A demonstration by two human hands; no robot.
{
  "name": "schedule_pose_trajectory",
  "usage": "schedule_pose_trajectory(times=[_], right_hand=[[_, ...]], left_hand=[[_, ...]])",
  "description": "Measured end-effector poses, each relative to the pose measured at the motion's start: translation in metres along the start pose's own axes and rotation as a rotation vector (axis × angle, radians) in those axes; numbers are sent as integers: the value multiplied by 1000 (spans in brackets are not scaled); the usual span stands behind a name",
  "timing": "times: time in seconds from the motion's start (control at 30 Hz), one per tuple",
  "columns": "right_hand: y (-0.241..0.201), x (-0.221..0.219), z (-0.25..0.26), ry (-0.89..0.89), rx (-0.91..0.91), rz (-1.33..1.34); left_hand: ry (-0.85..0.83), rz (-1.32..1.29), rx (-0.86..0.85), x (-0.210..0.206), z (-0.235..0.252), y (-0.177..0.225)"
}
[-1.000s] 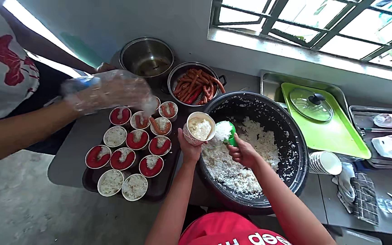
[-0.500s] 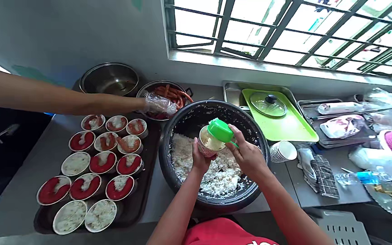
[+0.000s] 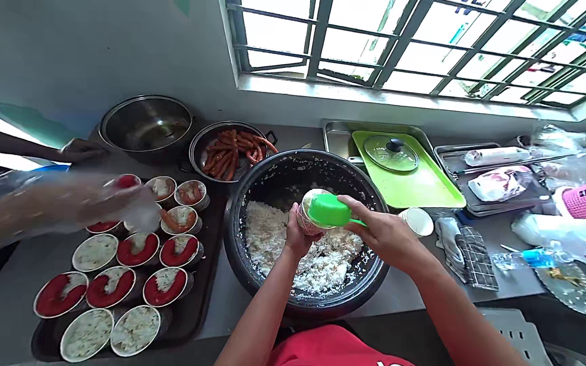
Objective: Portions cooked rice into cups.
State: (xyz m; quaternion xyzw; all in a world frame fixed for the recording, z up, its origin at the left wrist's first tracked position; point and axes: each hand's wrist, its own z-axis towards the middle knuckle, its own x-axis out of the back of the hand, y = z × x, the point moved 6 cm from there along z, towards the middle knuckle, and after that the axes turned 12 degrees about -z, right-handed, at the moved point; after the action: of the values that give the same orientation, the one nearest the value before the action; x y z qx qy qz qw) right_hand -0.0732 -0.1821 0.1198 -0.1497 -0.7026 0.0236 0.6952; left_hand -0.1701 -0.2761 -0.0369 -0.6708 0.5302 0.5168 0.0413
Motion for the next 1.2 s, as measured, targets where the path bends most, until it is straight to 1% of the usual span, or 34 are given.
schedule_pose_trajectory(times=[0.1,0.17,0.23,0.27,0.33,0.4,0.43,0.47,0.53,0.6,0.7,0.73,0.77,0.8,0.87,0.97,1.03,1.1,1.2], right_hand=[[-6,-13,7,-248,-66,-10],[-10,-19,10,-352,-92,5],[-10,-18,10,-397,-78,60],[-8,-15,9,-374,-66,102],[-3,-4,7,-248,-54,145],[-1,7,7,-103,-53,110],[-3,8,9,-75,-54,81],[-6,4,12,-87,-56,55],[-14,-10,18,-167,-72,-12],[-19,-14,21,-166,-66,-40],[-13,-6,22,-80,-74,144],[-7,-8,25,-87,-103,208],[-2,-17,31,-135,-143,258],[2,-34,40,-223,-197,300],[4,-90,61,-420,-285,336],[-17,-174,81,-633,-361,243],[-37,-215,86,-699,-369,159],[-57,-236,83,-739,-364,108],[-78,-243,69,-828,-344,100]], left_hand=[[17,-3,20,5,0,-3],[36,-47,37,10,0,-6],[28,-74,36,13,0,-7],[16,-84,36,15,1,-6],[-6,-87,39,17,2,-2],[-18,-76,36,17,3,2],[-24,-66,39,17,1,3],[-31,-57,42,15,0,4],[-45,-49,53,15,-2,3],[-41,-48,53,20,-2,3],[29,-111,-41,36,-8,19],[66,-152,-87,46,-13,29],[102,-200,-126,56,-18,39],[142,-243,-161,68,-25,51],[204,-288,-219,92,-39,72],[172,-356,-291,126,-57,93],[143,-396,-347,142,-70,104],[172,-431,-379,156,-80,110],[186,-465,-404,172,-89,112]])
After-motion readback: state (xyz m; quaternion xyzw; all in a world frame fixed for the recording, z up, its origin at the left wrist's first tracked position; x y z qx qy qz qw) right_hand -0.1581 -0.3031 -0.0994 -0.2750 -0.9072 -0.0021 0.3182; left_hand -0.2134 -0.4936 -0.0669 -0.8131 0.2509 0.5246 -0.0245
